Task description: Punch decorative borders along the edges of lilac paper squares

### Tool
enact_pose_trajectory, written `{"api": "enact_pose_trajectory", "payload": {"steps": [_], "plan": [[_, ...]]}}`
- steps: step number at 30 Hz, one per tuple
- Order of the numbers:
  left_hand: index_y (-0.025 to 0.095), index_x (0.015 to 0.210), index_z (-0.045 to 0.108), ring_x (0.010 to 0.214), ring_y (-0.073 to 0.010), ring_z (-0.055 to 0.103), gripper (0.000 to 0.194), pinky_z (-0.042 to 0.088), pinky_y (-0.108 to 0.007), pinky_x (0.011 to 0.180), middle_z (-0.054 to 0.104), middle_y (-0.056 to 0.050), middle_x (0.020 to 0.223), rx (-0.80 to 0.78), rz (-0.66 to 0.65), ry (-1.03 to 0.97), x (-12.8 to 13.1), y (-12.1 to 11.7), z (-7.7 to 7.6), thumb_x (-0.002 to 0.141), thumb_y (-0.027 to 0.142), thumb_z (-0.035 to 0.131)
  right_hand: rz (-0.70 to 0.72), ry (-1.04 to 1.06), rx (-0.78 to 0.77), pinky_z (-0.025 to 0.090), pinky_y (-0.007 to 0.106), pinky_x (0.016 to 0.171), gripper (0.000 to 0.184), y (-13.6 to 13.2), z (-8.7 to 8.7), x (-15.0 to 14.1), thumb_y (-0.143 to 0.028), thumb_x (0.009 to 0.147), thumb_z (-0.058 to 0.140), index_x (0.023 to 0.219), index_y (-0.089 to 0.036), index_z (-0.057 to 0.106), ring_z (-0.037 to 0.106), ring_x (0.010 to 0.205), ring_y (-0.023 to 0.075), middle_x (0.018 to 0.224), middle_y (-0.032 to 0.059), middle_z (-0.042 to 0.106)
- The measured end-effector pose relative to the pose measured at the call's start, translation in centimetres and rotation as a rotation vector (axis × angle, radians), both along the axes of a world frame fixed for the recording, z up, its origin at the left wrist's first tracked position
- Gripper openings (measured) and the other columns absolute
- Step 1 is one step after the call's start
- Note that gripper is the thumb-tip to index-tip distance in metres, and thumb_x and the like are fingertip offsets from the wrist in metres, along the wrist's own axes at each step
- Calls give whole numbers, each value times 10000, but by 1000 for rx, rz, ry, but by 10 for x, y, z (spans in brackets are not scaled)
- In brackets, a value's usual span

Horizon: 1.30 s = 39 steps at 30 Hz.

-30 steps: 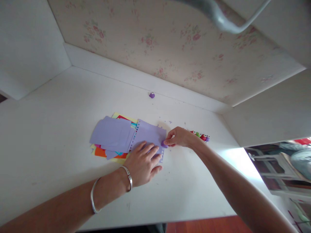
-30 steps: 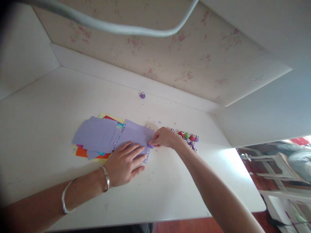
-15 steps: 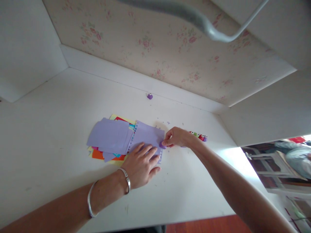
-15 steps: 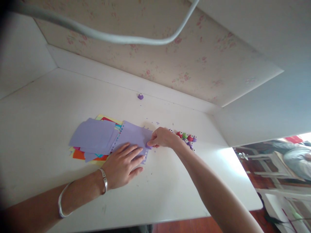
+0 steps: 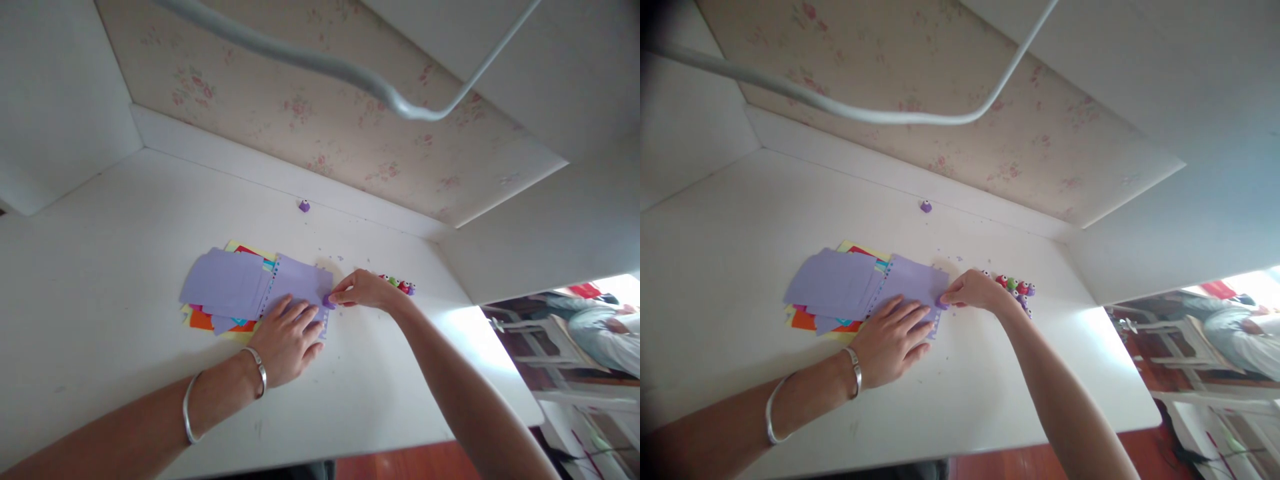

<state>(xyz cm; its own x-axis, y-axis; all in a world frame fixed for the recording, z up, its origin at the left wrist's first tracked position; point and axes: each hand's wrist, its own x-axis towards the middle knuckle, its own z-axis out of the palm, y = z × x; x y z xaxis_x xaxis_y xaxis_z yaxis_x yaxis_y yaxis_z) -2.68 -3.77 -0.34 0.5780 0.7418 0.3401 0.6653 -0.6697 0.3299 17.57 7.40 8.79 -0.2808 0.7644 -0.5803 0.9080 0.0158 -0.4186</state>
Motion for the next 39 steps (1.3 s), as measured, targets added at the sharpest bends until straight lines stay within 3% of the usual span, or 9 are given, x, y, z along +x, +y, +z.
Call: {"api": "enact_pose_trajectory", "payload": {"steps": [10, 17, 21, 28, 34, 39], "plan": [[230, 1192, 634, 1231, -256, 502, 320, 269, -500, 1109, 602, -75, 1315, -5, -1, 4, 0, 0, 3, 955, 412, 517, -32, 78, -50, 494, 246, 625, 276, -1, -17, 29, -450, 734, 724, 903, -249, 808, 659, 707, 158, 749, 35, 743], [234, 1195, 631, 1242, -257, 496, 317, 263, -504, 1115, 603, -71, 1310, -20, -4, 5, 0, 0, 2, 966, 406, 494, 6, 49, -25, 468, 257, 584, 259, -12, -11, 46, -435, 774, 685, 878, -232, 809, 639, 671, 169, 726, 48, 727], [236, 1184, 640, 1232, -254, 508, 312, 274, -503, 1110, 607, -70, 1306, -7, 1, -7, 1, 0, 2, 974, 403, 481, 80, -49, 70, 424, 259, 556, 230, -15, -5, 49, -411, 806, 643, 833, -245, 800, 624, 633, 167, 680, 24, 708], [237, 1194, 644, 1230, -252, 511, 301, 284, -494, 1115, 603, -73, 1314, 2, 8, -1, 2, 0, 1, 963, 371, 503, 104, -77, 241, 460, 300, 695, 248, -23, 0, 52, -364, 893, 544, 875, -284, 778, 673, 764, 202, 819, 7, 750], [251, 1200, 638, 1248, -252, 499, 301, 267, -498, 1126, 596, -60, 1332, -1, 10, 12, 2, 0, 0, 964, 376, 500, 65, -162, 464, 468, 342, 767, 302, -46, -13, 53, -379, 822, 679, 1102, -278, 727, 673, 858, 237, 1050, 51, 740], [259, 1203, 633, 1258, -251, 494, 299, 257, -500, 1134, 589, -51, 1346, -10, 12, 24, 3, 0, -1, 965, 378, 497, 93, -156, 522, 459, 340, 753, 211, -57, -21, 51, -329, 896, 581, 1041, -299, 731, 672, 906, 246, 1062, 39, 733]]}}
